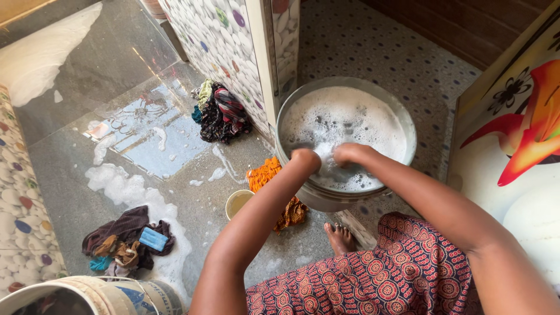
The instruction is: The person washes clothes by hand in a bucket of soapy water, dipping each item in, scrubbing it, and wringing it out.
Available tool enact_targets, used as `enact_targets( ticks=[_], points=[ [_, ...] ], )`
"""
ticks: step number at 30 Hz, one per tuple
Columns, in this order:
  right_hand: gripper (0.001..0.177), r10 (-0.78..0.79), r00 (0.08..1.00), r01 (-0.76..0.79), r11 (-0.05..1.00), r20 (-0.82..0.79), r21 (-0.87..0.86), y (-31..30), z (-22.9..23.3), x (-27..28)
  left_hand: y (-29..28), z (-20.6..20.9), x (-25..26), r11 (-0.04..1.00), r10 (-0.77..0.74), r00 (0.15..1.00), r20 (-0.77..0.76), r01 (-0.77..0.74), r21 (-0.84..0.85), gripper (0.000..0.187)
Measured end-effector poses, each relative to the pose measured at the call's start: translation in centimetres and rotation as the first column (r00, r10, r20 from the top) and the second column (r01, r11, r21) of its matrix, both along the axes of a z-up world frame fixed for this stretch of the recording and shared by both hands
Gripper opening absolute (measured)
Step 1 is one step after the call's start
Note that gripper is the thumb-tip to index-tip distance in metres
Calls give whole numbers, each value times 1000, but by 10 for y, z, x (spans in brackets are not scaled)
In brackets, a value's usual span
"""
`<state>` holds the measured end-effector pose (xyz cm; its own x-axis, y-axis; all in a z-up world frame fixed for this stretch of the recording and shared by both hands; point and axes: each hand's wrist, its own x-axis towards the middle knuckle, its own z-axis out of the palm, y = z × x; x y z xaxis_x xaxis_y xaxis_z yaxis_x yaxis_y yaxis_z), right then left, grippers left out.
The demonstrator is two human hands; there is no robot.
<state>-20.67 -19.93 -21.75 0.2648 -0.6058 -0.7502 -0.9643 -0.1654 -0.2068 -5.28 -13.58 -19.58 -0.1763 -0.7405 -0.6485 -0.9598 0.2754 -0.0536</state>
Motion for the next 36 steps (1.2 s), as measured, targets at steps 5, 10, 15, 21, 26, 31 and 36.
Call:
enact_targets(
  ticks=[5, 10, 15, 21, 26, 31, 36],
  points=[
    [67, 521, 721, -230, 802, 457, -552, 17, 117, -12, 34, 92, 13, 947, 149, 968, -200, -198, -253, 45],
    [86, 431, 643, 23, 816, 633, -578, 68, 265, -43, 70, 212, 29, 654, -121, 722, -681, -458, -602, 84],
    [93, 597, 477, 23, 725, 645, -688, 97, 274, -13, 99, 260, 2, 641, -205, 409, -889, -631, -438, 91],
    [39, 337, 899, -136, 823, 281, -552, 59, 175, 8, 98, 201, 12, 605, 90, 644, -760, -642, -472, 51],
    [42, 202, 933, -150, 971, 297, -189, 24, 52, 21, 85, 110, 16, 597, -13, 718, -696, -553, -581, 31],
    [36, 57, 978, -61, 998, 200, 15, 18, 12, 17, 84, 80, 19, 673, -15, 898, -440, -317, -668, 55],
    [32, 189, 922, -115, 967, 337, -229, 23, 66, 16, 84, 84, 16, 624, -13, 861, -508, -390, -677, 77]
  ],
)
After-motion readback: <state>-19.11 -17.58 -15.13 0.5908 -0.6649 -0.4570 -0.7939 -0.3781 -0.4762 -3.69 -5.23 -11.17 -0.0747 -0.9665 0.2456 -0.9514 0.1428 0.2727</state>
